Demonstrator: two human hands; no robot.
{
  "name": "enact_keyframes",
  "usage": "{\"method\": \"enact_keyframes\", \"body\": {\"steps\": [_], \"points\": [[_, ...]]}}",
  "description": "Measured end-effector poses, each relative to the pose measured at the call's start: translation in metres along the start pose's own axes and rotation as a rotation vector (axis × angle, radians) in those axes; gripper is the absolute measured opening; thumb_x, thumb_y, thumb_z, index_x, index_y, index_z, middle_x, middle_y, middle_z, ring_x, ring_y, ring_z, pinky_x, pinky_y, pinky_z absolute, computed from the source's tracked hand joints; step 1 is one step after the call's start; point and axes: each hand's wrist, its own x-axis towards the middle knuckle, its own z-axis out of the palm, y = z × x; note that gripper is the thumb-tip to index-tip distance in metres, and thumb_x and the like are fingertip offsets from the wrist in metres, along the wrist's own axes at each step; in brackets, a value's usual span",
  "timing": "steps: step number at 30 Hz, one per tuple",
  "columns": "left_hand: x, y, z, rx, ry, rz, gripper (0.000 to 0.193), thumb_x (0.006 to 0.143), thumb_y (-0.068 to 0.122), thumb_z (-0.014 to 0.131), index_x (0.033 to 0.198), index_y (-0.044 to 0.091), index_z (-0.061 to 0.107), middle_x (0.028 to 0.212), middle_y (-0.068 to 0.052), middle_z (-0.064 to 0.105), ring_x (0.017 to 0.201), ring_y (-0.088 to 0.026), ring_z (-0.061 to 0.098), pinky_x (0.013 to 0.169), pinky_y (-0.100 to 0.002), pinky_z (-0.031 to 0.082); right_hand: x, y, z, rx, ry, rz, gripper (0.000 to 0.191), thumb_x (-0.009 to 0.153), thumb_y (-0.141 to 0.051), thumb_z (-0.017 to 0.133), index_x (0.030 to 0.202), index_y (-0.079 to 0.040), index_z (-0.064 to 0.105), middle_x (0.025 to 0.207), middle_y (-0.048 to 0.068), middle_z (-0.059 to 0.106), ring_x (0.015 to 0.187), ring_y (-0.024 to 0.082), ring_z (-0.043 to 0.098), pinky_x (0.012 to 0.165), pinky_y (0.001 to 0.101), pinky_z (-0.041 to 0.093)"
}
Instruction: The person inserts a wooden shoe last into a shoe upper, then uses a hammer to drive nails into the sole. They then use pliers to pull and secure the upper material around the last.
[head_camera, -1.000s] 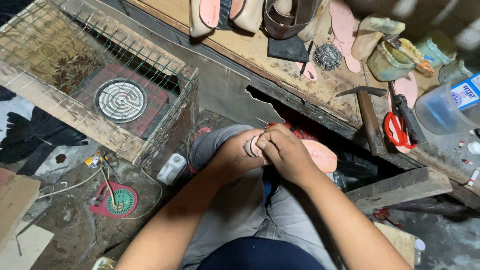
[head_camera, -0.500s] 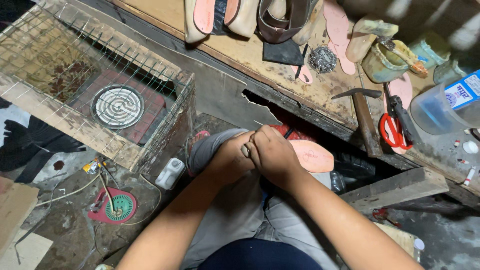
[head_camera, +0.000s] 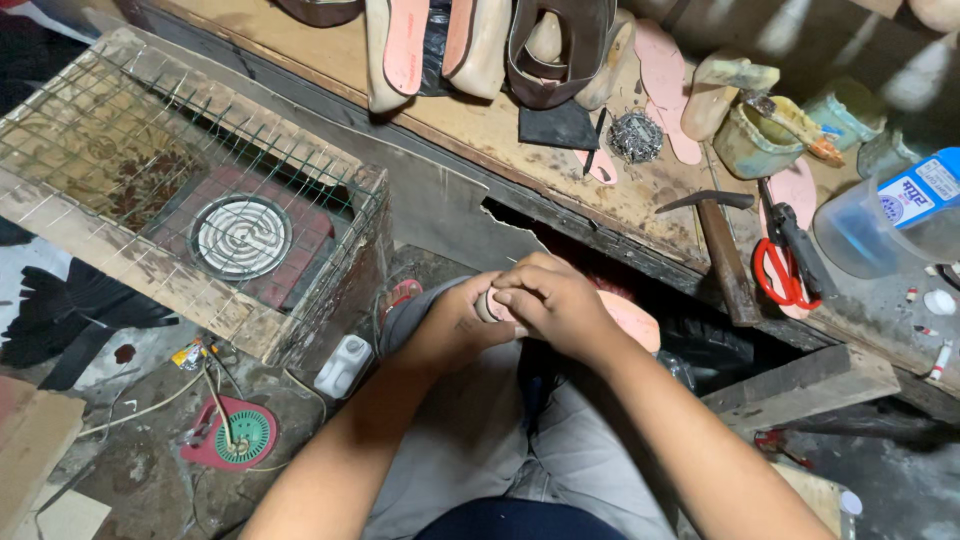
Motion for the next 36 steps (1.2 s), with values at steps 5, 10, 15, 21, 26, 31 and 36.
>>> {"method": "enact_keyframes", "body": {"steps": [5, 10, 15, 21, 26, 31, 36], "points": [[0.012, -0.003, -0.010, 0.090, 0.063, -0.033, 0.038, 0.082, 0.003, 0.075, 0.118, 0.003, 0.064, 0.104, 0.001, 0.066, 0.094, -0.006, 0.060, 0.084, -0.025, 0.053, 0.010, 0.004, 0.008, -0.163, -0.023, -0.023, 0.006, 0.094, -0.015, 0.067, 0.094, -0.009, 0.069, 0.091, 0.008, 0.066, 0.088, 0.029, 0.065, 0.078, 0.0386, 0.052], [0.021, -0.008, -0.015, 0.041, 0.007, 0.005, 0.031, 0.082, 0.003, 0.071, 0.112, 0.006, 0.064, 0.102, 0.004, 0.065, 0.092, -0.005, 0.058, 0.083, -0.024, 0.051, 0.016, 0.001, 0.010, -0.312, -0.017, -0.069, 0.010, 0.092, -0.018, 0.065, 0.090, -0.008, 0.063, 0.090, 0.010, 0.062, 0.085, 0.031, 0.061, 0.075, 0.0419, 0.050], [0.023, -0.015, -0.020, -0.104, -0.046, 0.025, 0.033, 0.083, 0.004, 0.066, 0.116, 0.007, 0.063, 0.104, 0.004, 0.066, 0.095, -0.004, 0.059, 0.086, -0.022, 0.051, 0.022, -0.001, 0.009, -0.421, -0.095, -0.099, 0.014, 0.089, -0.019, 0.067, 0.091, -0.006, 0.061, 0.089, 0.012, 0.057, 0.083, 0.033, 0.058, 0.072, 0.0440, 0.050], [0.013, -0.014, -0.013, -0.052, -0.016, -0.002, 0.041, 0.083, 0.002, 0.071, 0.122, 0.001, 0.061, 0.109, -0.001, 0.067, 0.098, -0.009, 0.064, 0.086, -0.026, 0.054, 0.014, -0.002, -0.009, -0.106, -0.129, 0.088, 0.025, 0.092, -0.023, 0.070, 0.109, -0.005, 0.071, 0.097, 0.013, 0.067, 0.092, 0.030, 0.067, 0.081, 0.0384, 0.053], [0.005, -0.008, -0.012, 0.018, 0.033, -0.068, 0.051, 0.082, 0.000, 0.075, 0.130, 0.002, 0.058, 0.108, -0.001, 0.068, 0.095, -0.008, 0.065, 0.082, -0.026, 0.055, -0.029, 0.029, -0.074, -0.433, 0.273, 0.189, 0.031, 0.095, -0.022, 0.073, 0.119, -0.003, 0.067, 0.112, 0.017, 0.067, 0.106, 0.036, 0.066, 0.093, 0.0426, 0.053], [0.012, -0.010, -0.008, 0.043, 0.039, -0.107, 0.050, 0.082, -0.003, 0.077, 0.129, 0.001, 0.058, 0.108, -0.001, 0.068, 0.096, -0.007, 0.065, 0.082, -0.025, 0.056, -0.086, 0.089, -0.146, -0.991, 0.232, 0.709, 0.055, 0.078, -0.028, 0.086, 0.122, -0.002, 0.068, 0.116, 0.026, 0.063, 0.107, 0.045, 0.058, 0.088, 0.0544, 0.046], [0.016, -0.014, -0.002, 0.049, 0.058, -0.134, 0.051, 0.083, -0.001, 0.078, 0.129, 0.004, 0.058, 0.101, -0.001, 0.067, 0.085, -0.008, 0.063, 0.071, -0.025, 0.054, -0.116, 0.123, -0.165, -0.910, 0.235, 0.686, 0.070, 0.073, -0.023, 0.086, 0.135, -0.001, 0.062, 0.116, 0.028, 0.062, 0.110, 0.047, 0.056, 0.096, 0.0524, 0.046]]}}
